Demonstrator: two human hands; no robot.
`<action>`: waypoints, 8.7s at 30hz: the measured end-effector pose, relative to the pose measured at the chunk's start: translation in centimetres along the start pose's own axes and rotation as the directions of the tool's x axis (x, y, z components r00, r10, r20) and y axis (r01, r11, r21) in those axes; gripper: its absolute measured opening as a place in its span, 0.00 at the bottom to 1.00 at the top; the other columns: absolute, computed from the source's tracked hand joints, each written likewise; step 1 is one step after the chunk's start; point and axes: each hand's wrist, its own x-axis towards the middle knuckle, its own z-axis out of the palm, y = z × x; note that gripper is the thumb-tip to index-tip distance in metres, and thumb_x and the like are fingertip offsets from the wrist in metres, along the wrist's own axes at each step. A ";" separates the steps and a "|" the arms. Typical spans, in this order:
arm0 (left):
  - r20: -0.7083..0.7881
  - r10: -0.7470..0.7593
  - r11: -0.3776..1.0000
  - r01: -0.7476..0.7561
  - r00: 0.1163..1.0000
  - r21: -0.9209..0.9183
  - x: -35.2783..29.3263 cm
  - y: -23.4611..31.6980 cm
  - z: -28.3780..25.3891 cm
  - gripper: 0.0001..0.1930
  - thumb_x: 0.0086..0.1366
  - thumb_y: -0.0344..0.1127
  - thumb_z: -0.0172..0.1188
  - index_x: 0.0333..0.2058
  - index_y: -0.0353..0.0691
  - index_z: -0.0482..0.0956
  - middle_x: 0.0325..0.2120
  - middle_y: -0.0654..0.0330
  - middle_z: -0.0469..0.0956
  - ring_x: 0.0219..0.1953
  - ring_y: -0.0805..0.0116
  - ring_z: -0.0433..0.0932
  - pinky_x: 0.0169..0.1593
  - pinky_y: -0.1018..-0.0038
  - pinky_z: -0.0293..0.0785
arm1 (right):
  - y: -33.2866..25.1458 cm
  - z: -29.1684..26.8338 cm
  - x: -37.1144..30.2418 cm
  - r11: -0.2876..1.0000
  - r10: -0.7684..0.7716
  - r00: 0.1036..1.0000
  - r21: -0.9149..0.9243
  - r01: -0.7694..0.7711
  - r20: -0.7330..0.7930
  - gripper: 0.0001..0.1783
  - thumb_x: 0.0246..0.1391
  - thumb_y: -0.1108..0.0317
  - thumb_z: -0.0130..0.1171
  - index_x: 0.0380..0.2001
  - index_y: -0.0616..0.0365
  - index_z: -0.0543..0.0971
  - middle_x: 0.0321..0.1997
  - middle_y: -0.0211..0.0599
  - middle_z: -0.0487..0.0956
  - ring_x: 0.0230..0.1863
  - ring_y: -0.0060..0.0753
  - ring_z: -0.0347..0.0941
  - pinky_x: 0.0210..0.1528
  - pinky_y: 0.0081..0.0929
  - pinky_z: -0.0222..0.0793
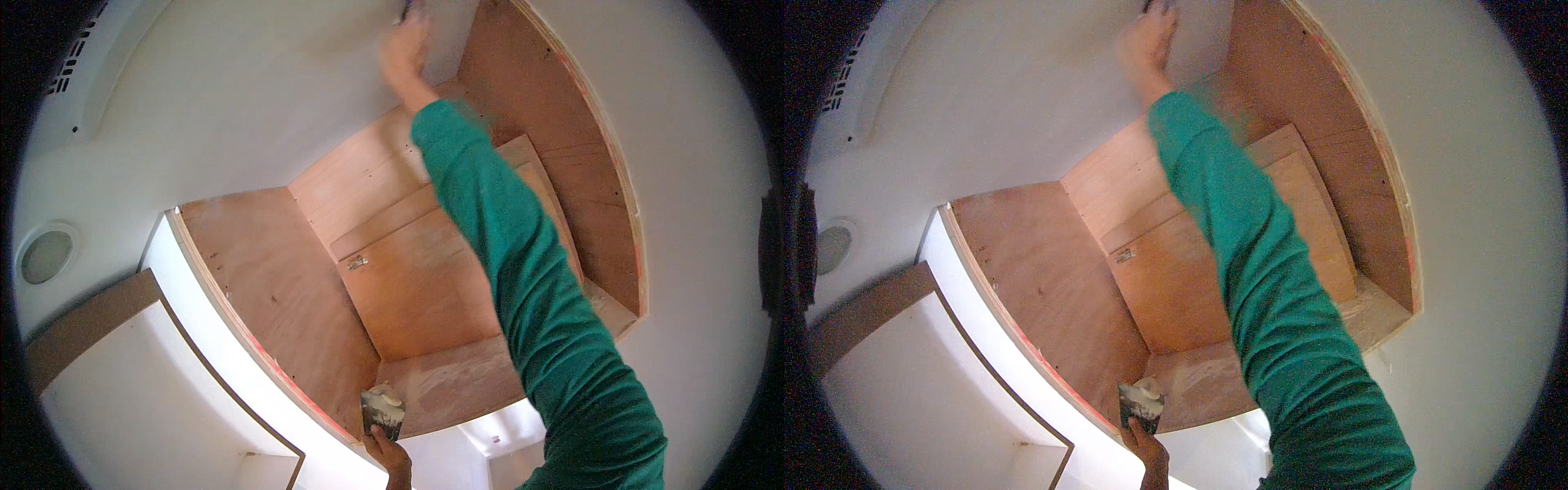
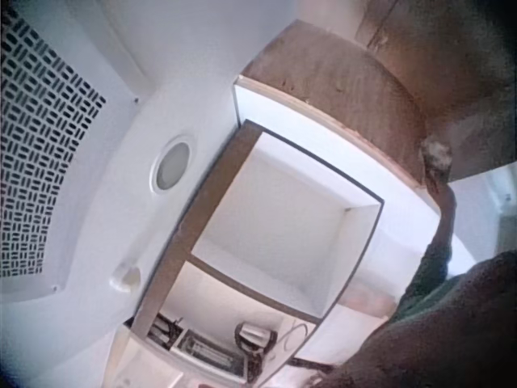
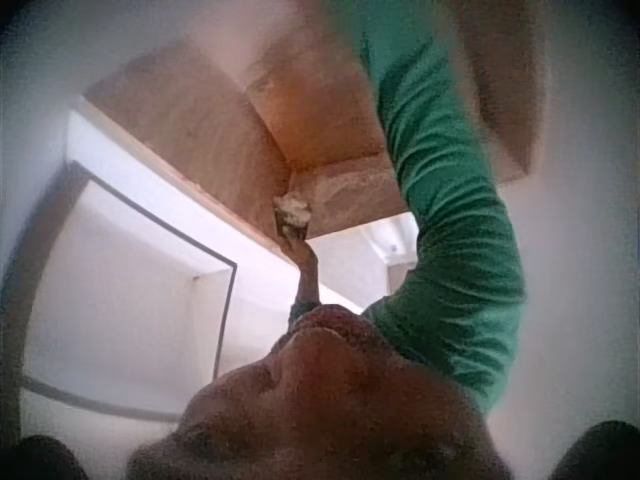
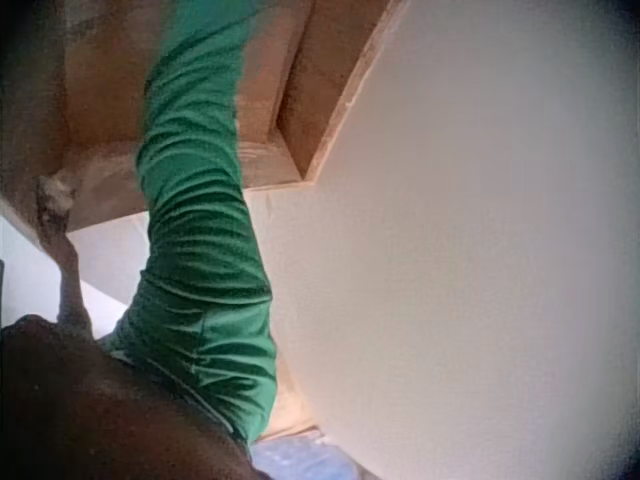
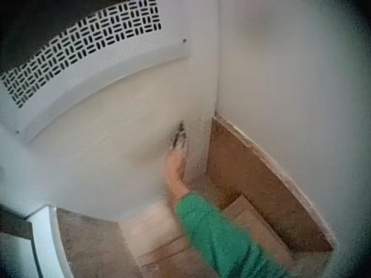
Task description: The person uses a putty knife to apply white plaster to the ceiling and upper wall area above a wooden cabinet. They repeatedly scoop plaster from a container and spread it onto the surface, smoothing it out with the tool.
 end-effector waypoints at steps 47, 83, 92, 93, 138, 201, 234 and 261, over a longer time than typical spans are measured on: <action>-0.056 -0.222 0.941 0.229 0.973 0.248 -11.2 6.3 -10.5 0.15 0.74 0.30 0.43 0.54 0.34 0.74 0.40 0.60 0.76 0.37 0.71 0.73 0.37 0.77 0.73 | 5.2 -1.2 -0.3 0.991 -0.024 0.995 -0.129 0.037 0.099 0.27 0.60 0.72 0.50 0.61 0.73 0.67 0.62 0.63 0.70 0.63 0.65 0.65 0.64 0.51 0.61; -0.241 -0.101 0.993 0.112 0.965 0.034 -13.6 2.8 -12.7 0.24 0.62 0.28 0.62 0.56 0.27 0.71 0.30 0.57 0.80 0.27 0.68 0.76 0.30 0.73 0.77 | 0.5 -1.2 -4.5 0.710 -0.215 0.877 -0.548 0.442 0.429 0.36 0.53 0.76 0.56 0.66 0.70 0.61 0.60 0.64 0.71 0.63 0.62 0.66 0.64 0.41 0.62; -0.212 -0.465 0.860 0.382 0.859 -0.338 -13.3 12.7 -8.6 0.17 0.74 0.40 0.45 0.52 0.35 0.74 0.39 0.58 0.79 0.33 0.70 0.76 0.30 0.75 0.76 | -9.8 4.9 -18.5 0.961 -0.127 0.911 -0.179 0.211 0.392 0.37 0.56 0.77 0.50 0.68 0.78 0.53 0.70 0.66 0.57 0.71 0.63 0.52 0.74 0.43 0.48; -0.213 -0.473 0.857 0.390 0.855 -0.337 -13.1 12.6 -8.6 0.18 0.75 0.40 0.44 0.53 0.35 0.74 0.40 0.59 0.79 0.33 0.70 0.76 0.30 0.75 0.76 | -9.9 4.8 -18.8 0.982 -0.144 0.925 -0.063 0.177 0.352 0.38 0.57 0.78 0.50 0.69 0.76 0.51 0.70 0.67 0.57 0.70 0.64 0.54 0.73 0.44 0.50; -0.213 -0.450 0.888 0.409 0.867 -0.212 -12.6 12.1 -11.6 0.18 0.75 0.40 0.49 0.55 0.33 0.72 0.38 0.63 0.74 0.29 0.77 0.67 0.29 0.81 0.65 | 0.3 0.1 -3.0 0.971 -0.093 0.982 -0.202 0.127 0.167 0.25 0.59 0.71 0.48 0.59 0.70 0.70 0.59 0.61 0.73 0.62 0.60 0.67 0.66 0.43 0.60; -0.320 -0.584 0.802 0.472 0.746 -0.366 -17.3 12.5 -7.2 0.19 0.71 0.42 0.47 0.54 0.38 0.71 0.40 0.58 0.80 0.40 0.65 0.80 0.33 0.70 0.78 | -12.2 -52.2 -32.1 0.750 0.261 -0.318 -0.399 -0.527 0.912 0.29 0.62 0.74 0.48 0.67 0.58 0.64 0.68 0.49 0.66 0.68 0.45 0.63 0.67 0.40 0.62; -0.762 -0.542 0.752 0.610 0.354 -0.252 -54.4 13.9 -31.0 0.20 0.72 0.36 0.53 0.59 0.36 0.71 0.53 0.58 0.77 0.53 0.69 0.75 0.56 0.72 0.72 | -13.8 -74.4 -54.3 0.999 0.028 0.081 -0.030 0.017 0.996 0.20 0.71 0.61 0.46 0.60 0.56 0.71 0.56 0.45 0.78 0.51 0.35 0.79 0.50 0.31 0.78; -0.982 -0.135 0.961 -0.223 0.130 -0.161 -84.9 26.9 -45.5 0.14 0.70 0.37 0.56 0.51 0.38 0.77 0.41 0.62 0.82 0.37 0.70 0.82 0.45 0.70 0.80 | -68.6 -107.8 -69.9 0.618 -0.648 -0.741 -0.448 -0.646 0.176 0.19 0.69 0.66 0.49 0.60 0.57 0.75 0.53 0.40 0.81 0.48 0.32 0.80 0.46 0.28 0.77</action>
